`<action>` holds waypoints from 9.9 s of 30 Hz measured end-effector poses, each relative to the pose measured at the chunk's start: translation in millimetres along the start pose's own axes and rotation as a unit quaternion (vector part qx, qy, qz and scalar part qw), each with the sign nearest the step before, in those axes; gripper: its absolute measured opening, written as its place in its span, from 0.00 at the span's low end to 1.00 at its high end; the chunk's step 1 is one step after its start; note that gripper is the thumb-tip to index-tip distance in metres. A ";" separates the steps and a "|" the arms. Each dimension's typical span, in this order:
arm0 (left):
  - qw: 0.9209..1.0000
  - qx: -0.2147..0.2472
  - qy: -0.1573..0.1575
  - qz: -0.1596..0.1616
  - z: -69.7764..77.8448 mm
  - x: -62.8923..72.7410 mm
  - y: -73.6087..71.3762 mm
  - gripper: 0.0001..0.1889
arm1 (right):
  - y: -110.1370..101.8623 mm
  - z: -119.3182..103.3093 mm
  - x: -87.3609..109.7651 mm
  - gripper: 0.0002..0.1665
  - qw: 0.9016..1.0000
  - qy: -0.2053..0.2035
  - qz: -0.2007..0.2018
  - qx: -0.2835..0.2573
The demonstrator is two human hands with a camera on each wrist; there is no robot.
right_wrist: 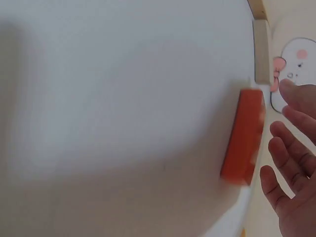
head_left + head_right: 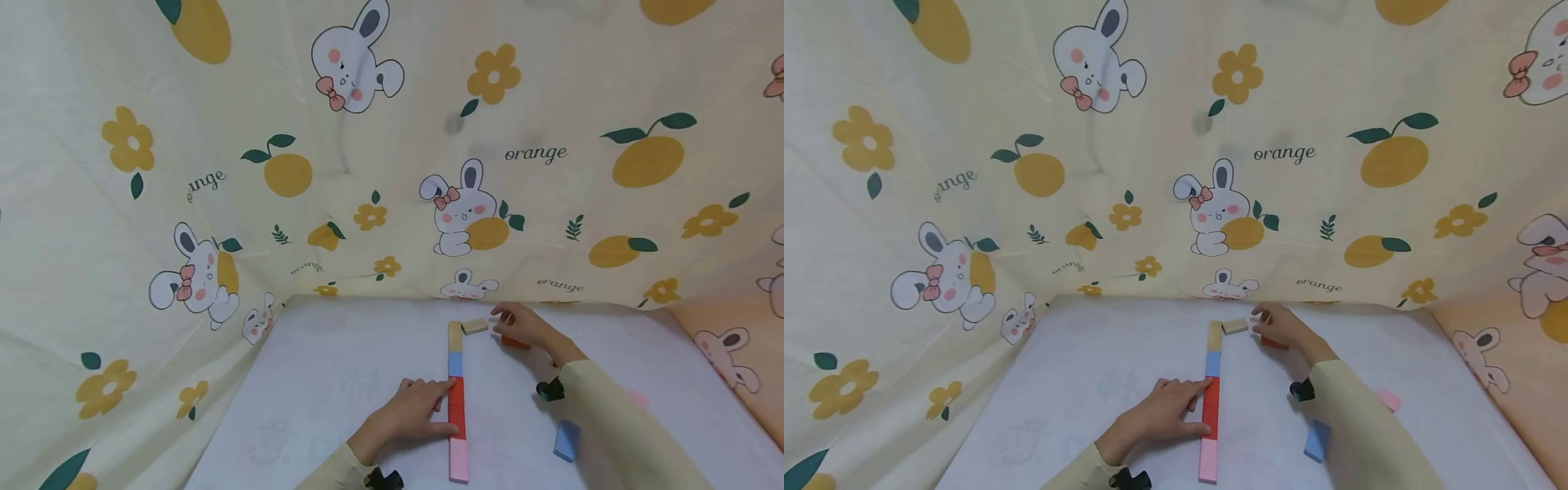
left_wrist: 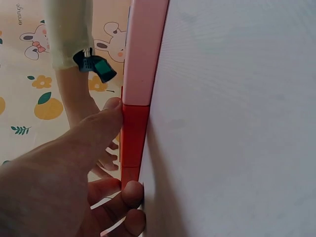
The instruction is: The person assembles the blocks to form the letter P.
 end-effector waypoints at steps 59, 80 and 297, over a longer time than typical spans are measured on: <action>1.000 0.005 -0.005 0.007 4.5 1.9 -4.1 0.48 | -4.7 24.6 10.8 0.22 0.998 0.038 0.033 0.023; 1.000 0.001 -0.003 0.002 -0.7 0.3 1.2 0.48 | 3.6 28.4 2.2 0.24 0.998 0.055 0.030 0.000; 1.000 0.006 0.002 0.013 0.6 2.2 -1.5 0.48 | -57.2 103.1 138.3 0.37 0.998 -0.022 0.054 0.025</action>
Point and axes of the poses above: each hand's wrist, its own x-axis away from the middle knuckle, its own y-axis out of the palm, z = x × y, the point moved 3 cm from there along -x, towards the middle knuckle, and after that the axes turned 11 degrees about y, right-handed, at the moved point
